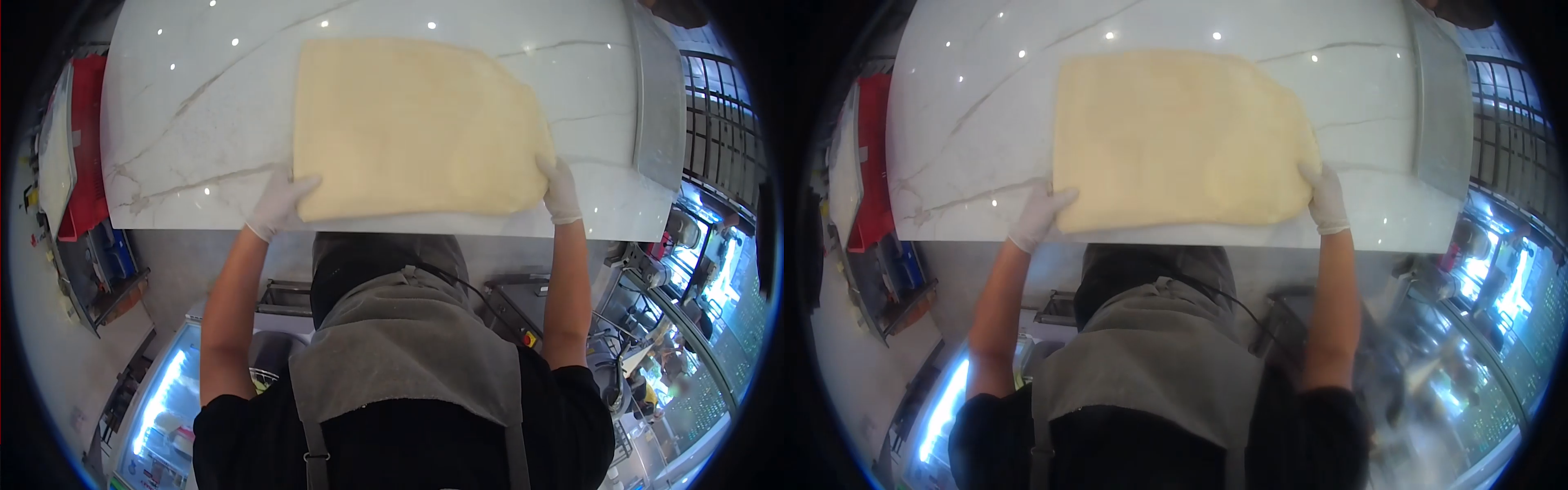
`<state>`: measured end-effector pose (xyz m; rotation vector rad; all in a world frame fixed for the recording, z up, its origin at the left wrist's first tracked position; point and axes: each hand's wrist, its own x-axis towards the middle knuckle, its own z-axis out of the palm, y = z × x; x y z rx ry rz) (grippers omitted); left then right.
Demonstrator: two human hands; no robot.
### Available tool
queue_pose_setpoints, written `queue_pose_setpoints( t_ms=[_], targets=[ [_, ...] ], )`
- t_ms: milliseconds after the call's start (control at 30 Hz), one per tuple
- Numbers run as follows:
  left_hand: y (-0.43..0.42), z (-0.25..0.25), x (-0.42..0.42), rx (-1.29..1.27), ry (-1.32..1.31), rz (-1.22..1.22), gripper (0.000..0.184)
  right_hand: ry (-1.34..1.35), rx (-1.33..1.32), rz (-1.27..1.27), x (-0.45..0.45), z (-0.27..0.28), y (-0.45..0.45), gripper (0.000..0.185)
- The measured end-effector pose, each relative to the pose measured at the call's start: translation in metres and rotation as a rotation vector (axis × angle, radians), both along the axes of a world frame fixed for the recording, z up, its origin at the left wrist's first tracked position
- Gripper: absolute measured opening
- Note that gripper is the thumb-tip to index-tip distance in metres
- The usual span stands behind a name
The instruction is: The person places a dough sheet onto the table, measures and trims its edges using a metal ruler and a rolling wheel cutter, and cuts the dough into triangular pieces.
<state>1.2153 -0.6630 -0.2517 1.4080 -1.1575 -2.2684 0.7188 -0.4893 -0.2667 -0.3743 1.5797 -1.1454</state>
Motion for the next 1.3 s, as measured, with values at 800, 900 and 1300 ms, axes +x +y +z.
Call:
queue_pose_setpoints(
  t_ms=[800, 900, 1300],
  targets=[
    [-0.121, -0.036, -0.062, -0.54, -0.464, 0.118, 0.058, 0.782, 0.006, 0.012, -0.003, -0.026, -0.05, 0.037],
    [-0.117, -0.029, -0.059, -0.53, -0.538, 0.089, 0.062, 0.872, 0.058, 0.029, 0.0, -0.021, -0.045, 0.039],
    [-0.084, -0.045, -0.099, -1.505, -0.98, -0.485, 0.081, 1.563, -0.043, 0.683, 0.064, -0.018, -0.087, 0.092]
  ],
)
